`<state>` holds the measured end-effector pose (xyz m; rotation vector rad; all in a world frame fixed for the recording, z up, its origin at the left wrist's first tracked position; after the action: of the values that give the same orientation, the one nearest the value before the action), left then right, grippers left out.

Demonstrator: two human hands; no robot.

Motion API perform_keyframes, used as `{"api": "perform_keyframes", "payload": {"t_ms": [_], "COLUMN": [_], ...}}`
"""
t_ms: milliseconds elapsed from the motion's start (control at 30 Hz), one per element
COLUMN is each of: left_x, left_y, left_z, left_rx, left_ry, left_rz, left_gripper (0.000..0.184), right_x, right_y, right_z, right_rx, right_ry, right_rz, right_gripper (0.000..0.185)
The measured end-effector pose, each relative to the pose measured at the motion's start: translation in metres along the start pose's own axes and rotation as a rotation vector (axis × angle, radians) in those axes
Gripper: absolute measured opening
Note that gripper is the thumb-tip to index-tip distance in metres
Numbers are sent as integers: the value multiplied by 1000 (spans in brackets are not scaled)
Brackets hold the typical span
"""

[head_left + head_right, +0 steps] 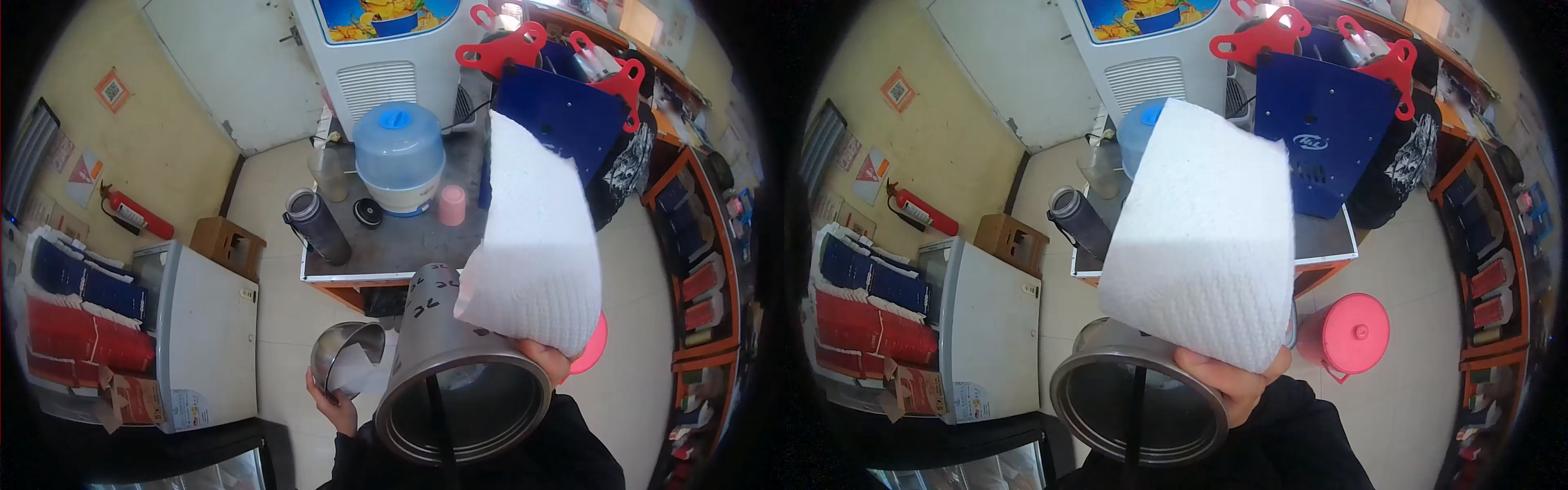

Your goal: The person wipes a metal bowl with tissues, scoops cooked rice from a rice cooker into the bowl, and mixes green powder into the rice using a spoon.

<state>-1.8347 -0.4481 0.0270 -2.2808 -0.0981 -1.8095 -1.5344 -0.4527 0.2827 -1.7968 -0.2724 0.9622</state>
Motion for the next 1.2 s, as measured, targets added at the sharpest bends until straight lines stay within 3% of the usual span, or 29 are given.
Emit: {"api": "perform_keyframes", "payload": {"t_ms": [133, 233, 333, 1200], "left_x": [0, 1, 7, 2], "left_y": [1, 2, 2, -3], "left_z": [-1, -3, -1, -4], "left_rx": [21, -14, 29, 9], "left_ry": [-16, 39, -36, -4], "left_rz": [16, -112, -11, -37], "left_gripper": [78, 78, 78, 77], "right_x": [-3, -6, -7, -15], "right_y": [-2, -3, -3, -11], "right_z": [-4, -5, -7, 3], "right_rx": [5, 5, 7, 2], "right_ry": [-14, -19, -20, -81], "right_rz": [-11, -18, -17, -62], "right_gripper": [58, 55, 53, 33]}}
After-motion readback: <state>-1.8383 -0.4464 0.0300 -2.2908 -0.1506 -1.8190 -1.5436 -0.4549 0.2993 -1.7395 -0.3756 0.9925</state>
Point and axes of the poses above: each hand's wrist, its own y-axis away from the middle knuckle, its own z-axis out of the palm, x = y × z, the point moved 6 cm from there along -y, towards the middle knuckle, and after that the axes turned 9 degrees about -x, right-handed, at the moved point
